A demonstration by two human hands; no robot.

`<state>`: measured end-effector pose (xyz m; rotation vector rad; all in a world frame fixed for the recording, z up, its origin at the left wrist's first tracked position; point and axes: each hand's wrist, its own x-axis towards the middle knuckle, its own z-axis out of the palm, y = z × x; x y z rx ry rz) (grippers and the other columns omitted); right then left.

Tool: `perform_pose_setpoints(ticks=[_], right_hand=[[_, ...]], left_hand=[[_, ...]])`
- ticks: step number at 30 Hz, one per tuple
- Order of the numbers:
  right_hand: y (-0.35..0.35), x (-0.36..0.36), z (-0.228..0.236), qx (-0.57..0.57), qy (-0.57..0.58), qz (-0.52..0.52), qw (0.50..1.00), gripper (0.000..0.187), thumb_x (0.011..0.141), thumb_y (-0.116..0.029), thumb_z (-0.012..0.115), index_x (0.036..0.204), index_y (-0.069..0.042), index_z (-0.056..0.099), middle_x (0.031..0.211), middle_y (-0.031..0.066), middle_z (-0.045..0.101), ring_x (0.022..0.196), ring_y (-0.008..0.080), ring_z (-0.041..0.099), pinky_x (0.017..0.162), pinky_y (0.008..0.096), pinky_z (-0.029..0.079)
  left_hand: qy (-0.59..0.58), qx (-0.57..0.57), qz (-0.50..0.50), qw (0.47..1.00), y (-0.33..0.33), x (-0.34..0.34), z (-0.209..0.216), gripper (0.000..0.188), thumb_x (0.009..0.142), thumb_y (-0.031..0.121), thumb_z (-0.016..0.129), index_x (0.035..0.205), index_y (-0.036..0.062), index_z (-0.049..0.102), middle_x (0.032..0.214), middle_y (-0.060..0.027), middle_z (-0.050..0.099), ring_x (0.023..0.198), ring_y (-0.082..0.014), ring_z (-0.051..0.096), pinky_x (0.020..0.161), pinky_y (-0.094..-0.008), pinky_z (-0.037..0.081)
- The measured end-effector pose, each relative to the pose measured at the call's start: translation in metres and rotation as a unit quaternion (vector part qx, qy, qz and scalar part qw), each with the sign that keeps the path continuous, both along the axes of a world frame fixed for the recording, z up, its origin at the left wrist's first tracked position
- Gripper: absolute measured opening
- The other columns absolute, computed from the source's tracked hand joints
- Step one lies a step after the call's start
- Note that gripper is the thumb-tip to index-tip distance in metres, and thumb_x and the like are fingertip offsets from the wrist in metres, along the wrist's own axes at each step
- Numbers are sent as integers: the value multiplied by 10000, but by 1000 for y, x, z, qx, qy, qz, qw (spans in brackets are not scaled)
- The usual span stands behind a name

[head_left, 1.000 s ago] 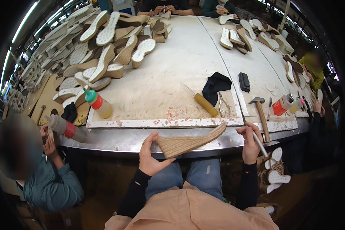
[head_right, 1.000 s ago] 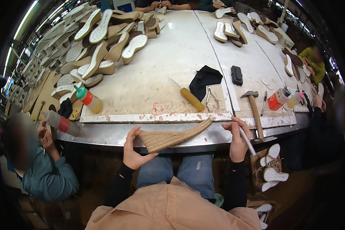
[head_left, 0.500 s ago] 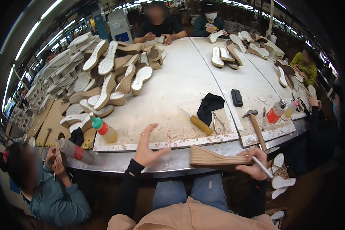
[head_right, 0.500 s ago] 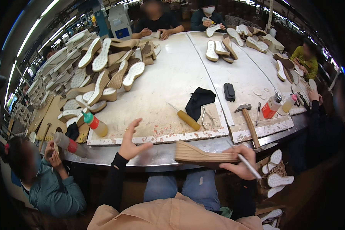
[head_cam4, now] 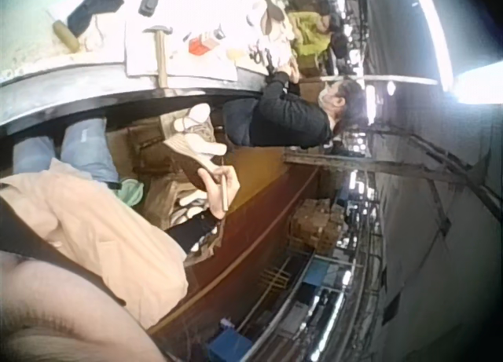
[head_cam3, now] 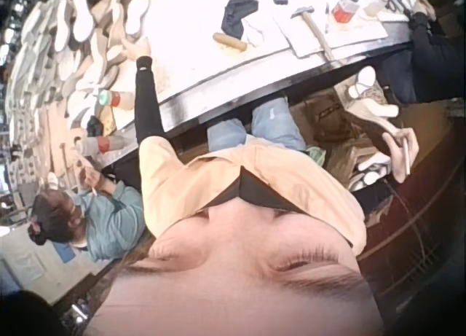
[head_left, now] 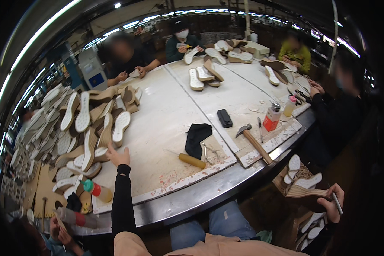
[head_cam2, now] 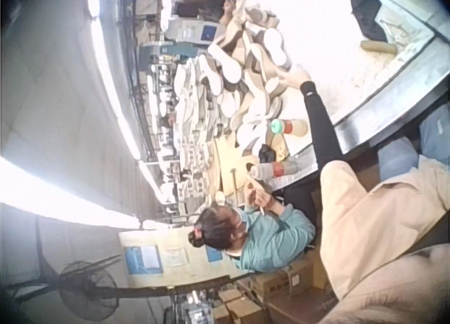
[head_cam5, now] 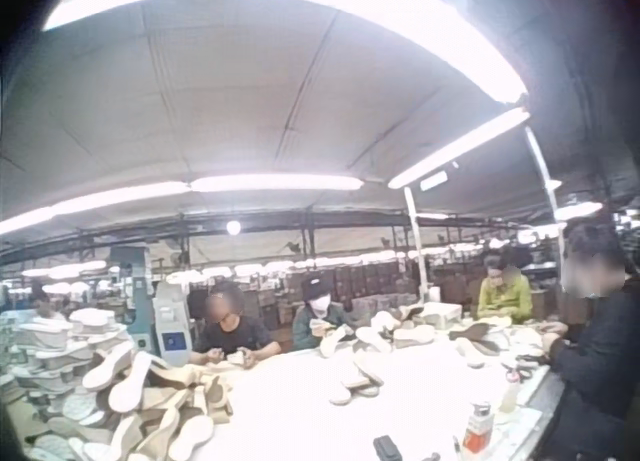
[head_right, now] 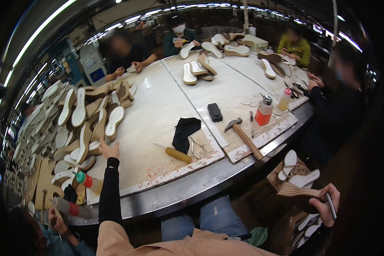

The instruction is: The person uses a metal file to shape and smooth the edges of a wooden shoe sole. They repeatedly rotate the sole to work on different sides and occasionally inspect the surface. The person places the finished sole on a nearby pile and picks up a new one to continue the process.

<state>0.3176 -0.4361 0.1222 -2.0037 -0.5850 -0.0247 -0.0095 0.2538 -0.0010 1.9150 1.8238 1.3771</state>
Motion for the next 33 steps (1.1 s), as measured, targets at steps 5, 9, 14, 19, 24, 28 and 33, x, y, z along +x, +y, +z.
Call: perform_pose_setpoints(ticks=[5, 9, 14, 19, 24, 28, 33], right_hand=[[-68, 10, -25, -126, -99, -184, 970, 364, 525, -54, 731, 678, -66, 400, 612, 9, 400, 583, 104, 382, 546, 272, 324], [-119, 17, -56, -158, -188, -261, 934, 346, 532, -103, 705, 673, -50, 394, 589, 70, 405, 555, 196, 439, 542, 332, 365], [-171, 5, -92, -191, -206, -422, 862, 386, 554, -51, 792, 703, -45, 435, 612, 103, 454, 569, 257, 471, 566, 366, 393], [-196, -21, -121, -179, -171, -536, 807, 399, 567, -35, 823, 714, -36, 452, 646, 137, 510, 648, 365, 546, 617, 403, 437], [-218, -37, -132, -195, -143, -606, 758, 381, 631, -95, 834, 745, -52, 473, 692, 159, 575, 738, 406, 596, 641, 439, 452], [-235, -25, -141, -124, -225, -662, 704, 331, 714, -180, 815, 775, -71, 508, 678, 127, 580, 694, 372, 591, 649, 433, 461], [-240, 2, -157, -134, -250, -699, 656, 275, 811, -279, 755, 833, -91, 557, 742, 108, 602, 758, 337, 584, 718, 445, 443]], left_hand=[[222, 48, 148, 963, 13, 21, 16, 768, 632, 216, 829, 1327, 285, 510, 1584, -185, 104, 1445, -405, 148, 1124, -568, 230], [331, -43, 132, 933, 33, 20, 36, 593, 667, 368, 801, 1230, 291, 629, 1606, -134, 100, 1466, -390, 81, 1125, -608, 206], [429, -50, 152, 889, 37, 33, 57, 641, 708, 500, 756, 1245, 183, 608, 1537, -171, 277, 1424, -378, 239, 1069, -628, 291], [455, -46, 102, 883, 32, 49, 61, 643, 709, 495, 755, 1236, 157, 607, 1499, -179, 319, 1392, -380, 282, 1057, -610, 311], [478, -65, 63, 874, 30, 53, 53, 647, 709, 490, 754, 1227, 130, 606, 1461, -187, 362, 1359, -383, 325, 1046, -593, 331], [491, -81, 35, 867, 27, 52, 49, 651, 710, 486, 753, 1219, 109, 605, 1431, -194, 396, 1333, -384, 359, 1036, -580, 348], [498, -108, 13, 860, 23, 43, 46, 656, 710, 481, 752, 1210, 83, 604, 1393, -202, 438, 1301, -387, 402, 1024, -563, 368]])
